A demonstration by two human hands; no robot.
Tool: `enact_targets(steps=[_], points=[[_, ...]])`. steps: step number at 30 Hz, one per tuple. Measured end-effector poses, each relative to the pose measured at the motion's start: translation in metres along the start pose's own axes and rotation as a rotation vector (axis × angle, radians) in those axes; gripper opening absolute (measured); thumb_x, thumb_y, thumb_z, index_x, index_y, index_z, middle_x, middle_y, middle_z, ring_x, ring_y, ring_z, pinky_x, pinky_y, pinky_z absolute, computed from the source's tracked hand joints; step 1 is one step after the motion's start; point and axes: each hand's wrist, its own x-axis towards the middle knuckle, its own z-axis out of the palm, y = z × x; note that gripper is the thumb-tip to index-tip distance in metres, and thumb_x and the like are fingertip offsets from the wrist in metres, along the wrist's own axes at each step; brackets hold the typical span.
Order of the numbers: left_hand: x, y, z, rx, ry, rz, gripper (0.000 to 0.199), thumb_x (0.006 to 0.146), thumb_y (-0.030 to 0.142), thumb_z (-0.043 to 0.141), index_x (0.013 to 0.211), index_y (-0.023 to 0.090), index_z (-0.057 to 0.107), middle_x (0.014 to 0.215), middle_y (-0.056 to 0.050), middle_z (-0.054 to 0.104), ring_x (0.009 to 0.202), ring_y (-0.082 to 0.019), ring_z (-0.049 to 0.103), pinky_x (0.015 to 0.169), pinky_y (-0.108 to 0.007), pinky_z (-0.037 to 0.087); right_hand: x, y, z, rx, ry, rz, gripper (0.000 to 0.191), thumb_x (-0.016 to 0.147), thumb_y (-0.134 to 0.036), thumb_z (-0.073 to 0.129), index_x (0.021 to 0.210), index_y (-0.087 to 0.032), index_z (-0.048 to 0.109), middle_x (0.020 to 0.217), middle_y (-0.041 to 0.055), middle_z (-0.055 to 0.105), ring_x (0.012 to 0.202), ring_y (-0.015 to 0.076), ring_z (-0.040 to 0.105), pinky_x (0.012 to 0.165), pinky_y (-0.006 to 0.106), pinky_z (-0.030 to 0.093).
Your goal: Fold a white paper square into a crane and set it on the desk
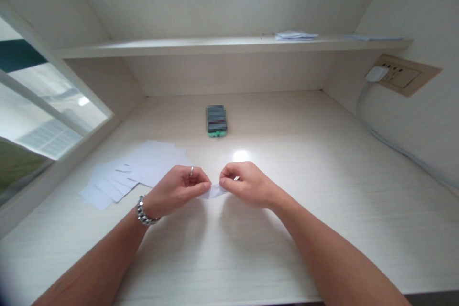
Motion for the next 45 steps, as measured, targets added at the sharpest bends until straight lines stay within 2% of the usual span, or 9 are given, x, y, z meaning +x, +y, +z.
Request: enact_targets(steps=[5,8,13,18,21,30,35,39,45], points=[[0.002,-0.004,-0.009,-0.010,0.069,-0.014,0.013,0.077,0.025,0.064,0.070,0.014,0.069,0.062,-0.002,0.064,0.057,-0.011,0.054,0.055,-0.022,0.041,0.000,0.003,-0.011,0.095,0.048,0.028,0.013,0.081,-0.024,0.056,0.073,-0.015,0.062,0.066,0.0003,0.057,0.061,0.0122,0.050,0.055,0.025,0.038],[0.004,-0.006,-0.003,-0.127,0.107,-0.011,0.014,0.078,0.027,0.065,0.075,0.014,0.070,0.068,-0.003,0.068,0.063,-0.013,0.059,0.060,-0.023,0.045,0.000,0.003,-0.010,0.057,0.046,0.026,0.012,0.080,-0.024,0.058,0.073,-0.015,0.064,0.067,0.0009,0.059,0.061,0.0120,0.052,0.054,0.025,0.039],[0.005,-0.003,0.012,-0.170,0.053,0.006,0.018,0.080,0.032,0.066,0.078,0.014,0.071,0.069,-0.004,0.069,0.063,-0.014,0.061,0.059,-0.024,0.046,0.002,0.003,-0.001,0.130,0.073,0.001,0.016,0.083,-0.030,0.061,0.078,-0.016,0.067,0.073,0.0031,0.064,0.064,0.0136,0.058,0.056,0.026,0.046],[0.007,-0.001,0.014,-0.325,0.289,-0.021,0.019,0.078,0.032,0.069,0.078,0.013,0.071,0.066,-0.003,0.069,0.061,-0.013,0.061,0.059,-0.024,0.047,0.007,0.007,0.010,0.464,0.246,0.034,0.031,0.079,-0.041,0.069,0.096,-0.017,0.062,0.080,0.0038,0.067,0.073,0.0167,0.064,0.059,0.027,0.052],[0.008,0.001,0.017,-0.398,0.373,-0.047,0.019,0.077,0.032,0.071,0.078,0.013,0.072,0.067,-0.003,0.070,0.063,-0.014,0.063,0.061,-0.024,0.048,0.008,0.006,0.016,0.435,0.191,0.011,0.027,0.077,-0.039,0.071,0.091,-0.017,0.064,0.086,0.0048,0.068,0.077,0.0168,0.065,0.060,0.026,0.052],[0.007,0.003,0.022,-0.238,0.336,-0.056,0.020,0.078,0.033,0.070,0.076,0.014,0.074,0.072,-0.005,0.073,0.065,-0.015,0.063,0.063,-0.026,0.049,0.009,0.006,0.019,0.388,0.287,0.020,0.020,0.082,-0.035,0.064,0.085,-0.015,0.067,0.075,0.0035,0.067,0.070,0.0158,0.064,0.062,0.028,0.052],[0.008,-0.004,0.025,-0.388,0.390,-0.036,0.028,0.074,0.033,0.075,0.091,0.012,0.071,0.085,-0.008,0.075,0.075,-0.017,0.068,0.070,-0.028,0.054,0.008,0.003,0.019,0.339,0.268,-0.008,0.020,0.084,-0.032,0.061,0.089,-0.016,0.071,0.080,0.0044,0.070,0.070,0.0154,0.063,0.062,0.028,0.051],[0.009,-0.006,0.029,-0.488,0.397,-0.041,0.026,0.071,0.030,0.078,0.088,0.012,0.070,0.083,-0.007,0.075,0.076,-0.018,0.070,0.071,-0.027,0.056,0.009,0.003,0.022,0.328,0.265,-0.040,0.020,0.086,-0.031,0.059,0.094,-0.017,0.072,0.085,0.0050,0.072,0.075,0.0171,0.065,0.062,0.028,0.051],[0.009,-0.002,0.032,-0.449,0.471,-0.040,0.023,0.071,0.028,0.078,0.085,0.012,0.070,0.079,-0.005,0.075,0.073,-0.017,0.071,0.070,-0.027,0.057,0.009,0.009,0.026,0.394,0.443,-0.012,0.023,0.078,-0.035,0.071,0.090,-0.015,0.066,0.081,0.0064,0.071,0.073,0.0196,0.067,0.064,0.032,0.055]])
